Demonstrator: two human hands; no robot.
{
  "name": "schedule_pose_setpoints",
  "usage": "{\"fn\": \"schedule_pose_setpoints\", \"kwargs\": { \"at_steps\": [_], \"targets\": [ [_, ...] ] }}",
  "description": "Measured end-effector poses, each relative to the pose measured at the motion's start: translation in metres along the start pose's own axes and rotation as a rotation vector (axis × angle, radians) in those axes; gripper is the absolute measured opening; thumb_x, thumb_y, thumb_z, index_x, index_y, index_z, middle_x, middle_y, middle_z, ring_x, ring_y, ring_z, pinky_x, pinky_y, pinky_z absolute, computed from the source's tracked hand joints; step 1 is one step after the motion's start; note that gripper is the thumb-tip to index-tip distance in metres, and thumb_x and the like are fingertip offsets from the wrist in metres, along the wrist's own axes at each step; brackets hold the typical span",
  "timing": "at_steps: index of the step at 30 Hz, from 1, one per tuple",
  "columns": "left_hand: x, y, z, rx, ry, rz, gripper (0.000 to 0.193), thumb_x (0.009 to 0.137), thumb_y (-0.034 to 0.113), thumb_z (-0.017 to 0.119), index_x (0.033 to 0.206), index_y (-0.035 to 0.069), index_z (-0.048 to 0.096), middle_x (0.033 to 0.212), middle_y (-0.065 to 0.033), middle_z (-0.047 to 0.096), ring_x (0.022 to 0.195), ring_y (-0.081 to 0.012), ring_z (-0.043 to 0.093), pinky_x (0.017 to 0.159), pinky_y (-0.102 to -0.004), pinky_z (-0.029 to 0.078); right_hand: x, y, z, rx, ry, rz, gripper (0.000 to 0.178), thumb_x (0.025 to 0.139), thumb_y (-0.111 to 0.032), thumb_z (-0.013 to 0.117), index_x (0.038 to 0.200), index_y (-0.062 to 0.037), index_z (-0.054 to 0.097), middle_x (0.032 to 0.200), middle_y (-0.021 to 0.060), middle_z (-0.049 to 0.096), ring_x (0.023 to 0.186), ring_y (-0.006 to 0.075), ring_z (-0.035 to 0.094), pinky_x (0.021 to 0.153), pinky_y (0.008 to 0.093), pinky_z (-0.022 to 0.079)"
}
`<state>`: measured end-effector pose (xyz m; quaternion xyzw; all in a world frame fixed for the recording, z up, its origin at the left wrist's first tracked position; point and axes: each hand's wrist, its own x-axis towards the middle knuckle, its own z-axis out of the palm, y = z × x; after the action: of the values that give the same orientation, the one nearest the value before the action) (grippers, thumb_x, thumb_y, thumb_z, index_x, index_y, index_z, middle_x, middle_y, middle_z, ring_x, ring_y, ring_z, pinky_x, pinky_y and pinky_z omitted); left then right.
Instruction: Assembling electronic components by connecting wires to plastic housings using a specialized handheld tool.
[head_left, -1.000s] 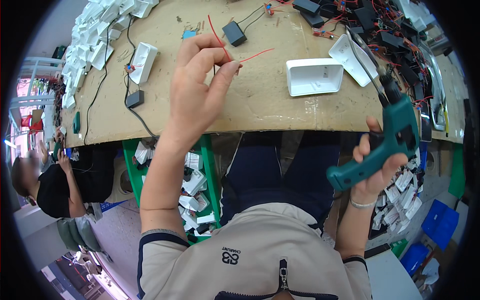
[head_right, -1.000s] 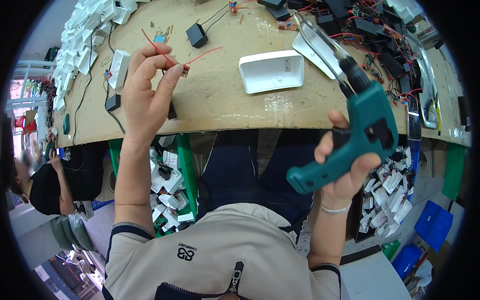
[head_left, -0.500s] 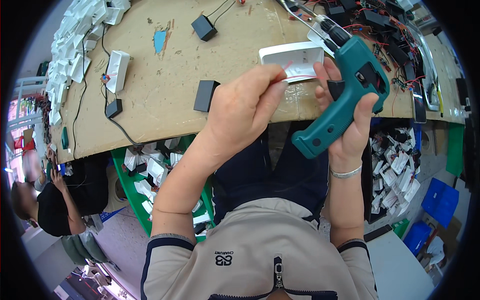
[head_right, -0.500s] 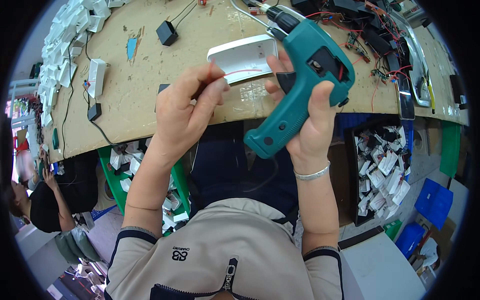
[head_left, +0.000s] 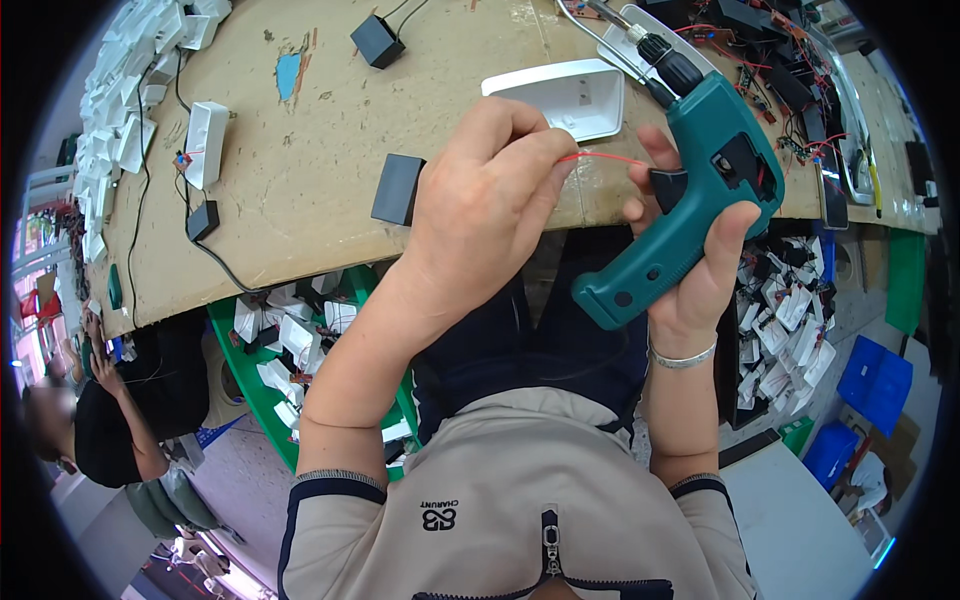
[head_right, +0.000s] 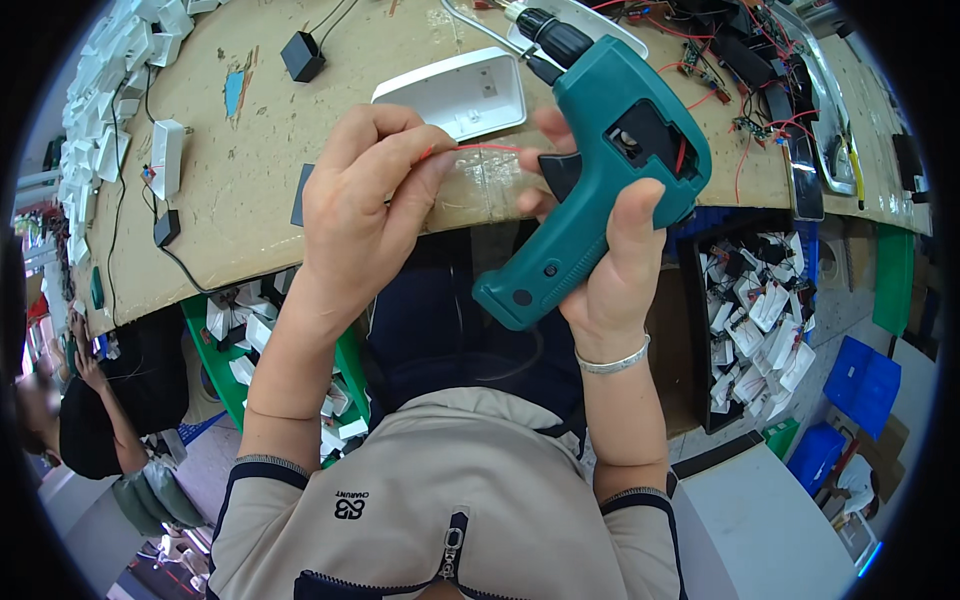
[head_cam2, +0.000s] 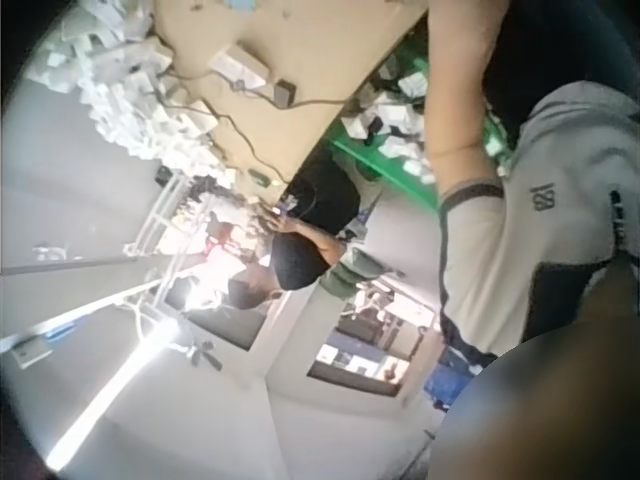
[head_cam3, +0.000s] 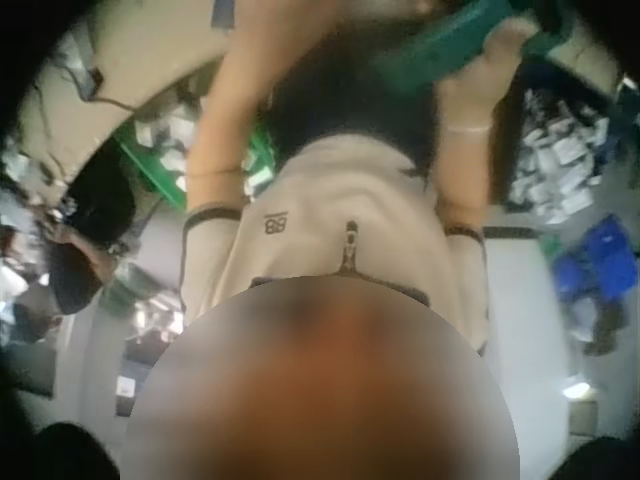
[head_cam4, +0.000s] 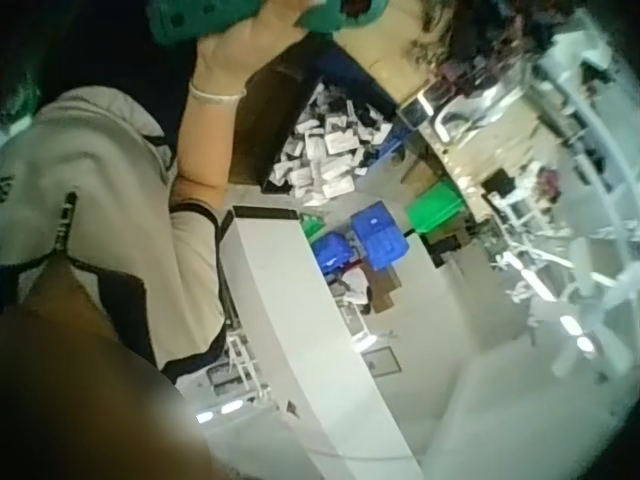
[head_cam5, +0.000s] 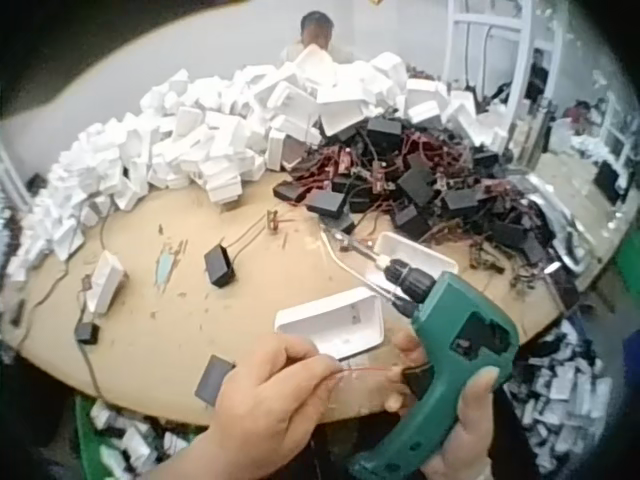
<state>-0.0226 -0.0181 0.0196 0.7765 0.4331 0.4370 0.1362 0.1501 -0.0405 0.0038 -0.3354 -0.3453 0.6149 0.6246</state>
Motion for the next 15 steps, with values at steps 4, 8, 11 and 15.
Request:
{"fn": "schedule_pose_setpoints", "kwargs": {
  "at_steps": [4,8,11,15],
  "targets": [
    [0.002,0.0,0.002,-0.038,0.014,0.051,0.018,0.067,-0.002,0.06,0.085,0.002,0.059,0.081,-0.0088,0.051,0.068,-0.022,0.054,0.056,-0.0297,0.045,-0.001,0.001,0.002,0.038,-0.009,0.034,0.081,0.073,-0.06,0.049,0.128,-0.003,0.031,0.119,0.0206,0.045,0.094,0.0208,0.055,0.071,0.0261,0.048],
    [0.004,0.0,0.006,-0.06,0.005,0.054,0.017,0.067,0.0,0.06,0.084,0.002,0.059,0.08,-0.0085,0.051,0.067,-0.0214,0.054,0.055,-0.0293,0.045,-0.001,-0.003,0.006,0.163,-0.024,0.076,0.081,0.074,-0.06,0.048,0.127,-0.0014,0.031,0.117,0.022,0.046,0.095,0.0243,0.055,0.074,0.0279,0.049],
    [0.006,0.001,0.008,-0.051,-0.009,0.054,0.016,0.068,0.001,0.06,0.083,0.003,0.06,0.077,-0.0079,0.052,0.065,-0.021,0.055,0.054,-0.0294,0.045,0.001,-0.005,0.005,0.179,0.008,0.092,0.081,0.074,-0.06,0.048,0.127,-0.0004,0.03,0.117,0.0238,0.045,0.099,0.0285,0.054,0.079,0.0305,0.049],
    [0.007,0.002,0.012,-0.025,-0.003,0.009,0.014,0.067,0.003,0.062,0.081,0.003,0.06,0.073,-0.0063,0.051,0.063,-0.0209,0.055,0.052,-0.0294,0.045,0.002,-0.005,0.001,0.171,-0.018,0.082,0.082,0.074,-0.059,0.048,0.127,0.0006,0.029,0.116,0.0259,0.045,0.1,0.0306,0.054,0.08,0.0323,0.049]
  ]
}}
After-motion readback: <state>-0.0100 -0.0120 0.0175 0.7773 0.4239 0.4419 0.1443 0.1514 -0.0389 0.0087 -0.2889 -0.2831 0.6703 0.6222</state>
